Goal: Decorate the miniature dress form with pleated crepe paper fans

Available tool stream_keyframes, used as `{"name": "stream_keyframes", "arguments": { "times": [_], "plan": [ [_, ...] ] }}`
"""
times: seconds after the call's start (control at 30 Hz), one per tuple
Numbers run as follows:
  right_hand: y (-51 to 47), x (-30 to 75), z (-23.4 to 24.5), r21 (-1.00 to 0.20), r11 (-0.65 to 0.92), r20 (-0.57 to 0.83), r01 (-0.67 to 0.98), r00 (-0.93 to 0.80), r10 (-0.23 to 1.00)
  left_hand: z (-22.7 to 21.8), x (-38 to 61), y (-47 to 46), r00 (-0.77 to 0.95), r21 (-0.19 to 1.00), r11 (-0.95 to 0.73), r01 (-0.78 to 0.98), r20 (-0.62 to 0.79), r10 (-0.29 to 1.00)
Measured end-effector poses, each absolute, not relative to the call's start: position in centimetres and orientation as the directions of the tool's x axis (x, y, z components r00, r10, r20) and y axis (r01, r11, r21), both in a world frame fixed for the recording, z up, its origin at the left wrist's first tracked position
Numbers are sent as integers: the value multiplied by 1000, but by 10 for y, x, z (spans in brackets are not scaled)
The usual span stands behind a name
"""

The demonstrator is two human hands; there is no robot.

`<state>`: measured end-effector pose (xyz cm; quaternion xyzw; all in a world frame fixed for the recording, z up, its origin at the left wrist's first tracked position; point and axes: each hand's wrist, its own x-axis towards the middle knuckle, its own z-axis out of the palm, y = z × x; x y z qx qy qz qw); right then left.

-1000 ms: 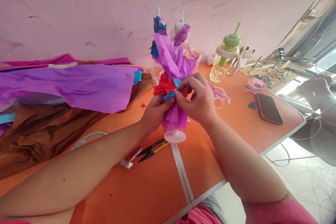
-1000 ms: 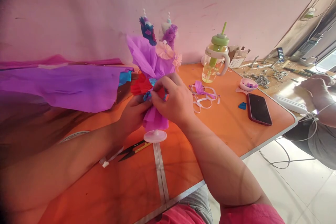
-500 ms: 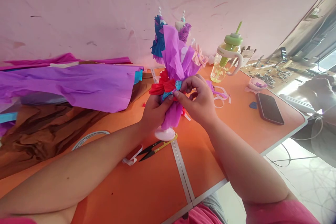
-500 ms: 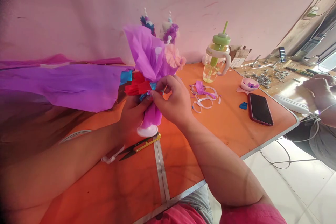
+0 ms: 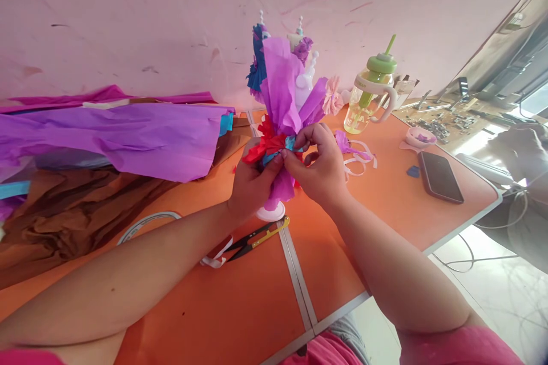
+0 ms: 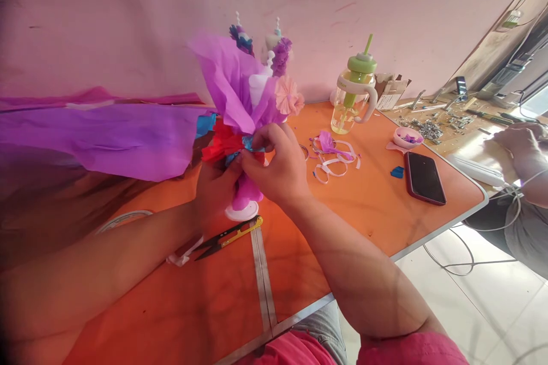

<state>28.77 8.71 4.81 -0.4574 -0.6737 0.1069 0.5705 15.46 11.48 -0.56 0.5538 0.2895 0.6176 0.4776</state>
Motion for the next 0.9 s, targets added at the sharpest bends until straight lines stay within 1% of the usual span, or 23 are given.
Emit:
{"name": "stream_keyframes", "arguments": {
  "times": [0.13, 0.23, 0.37, 0.43, 0.6, 0.77, 0.9],
  "plan": [
    [89, 287, 46, -653, 576, 683, 492, 54, 728, -9, 155, 115, 65, 869, -374, -325, 415, 908],
    [92, 291, 45, -614, 597, 705, 516, 20, 709, -10, 152, 118, 83, 873, -380, -307, 422, 903],
    [95, 296, 44, -562, 616, 730, 552, -20, 684, -9, 149, 123, 130, 908, -304, -287, 352, 927],
    [95, 297, 44, -525, 622, 741, 580, -47, 669, -9, 148, 124, 138, 904, -277, -326, 336, 932],
    [94, 297, 44, -435, 604, 758, 668, -90, 646, -11, 148, 127, 161, 849, -274, -451, 379, 911],
    [93, 297, 45, -378, 575, 764, 726, -107, 637, -8, 148, 127, 118, 868, -330, -371, 397, 910],
    [89, 299, 48, -310, 585, 775, 749, -157, 612, -5, 148, 125, 110, 863, -339, -375, 405, 908]
  ]
}}
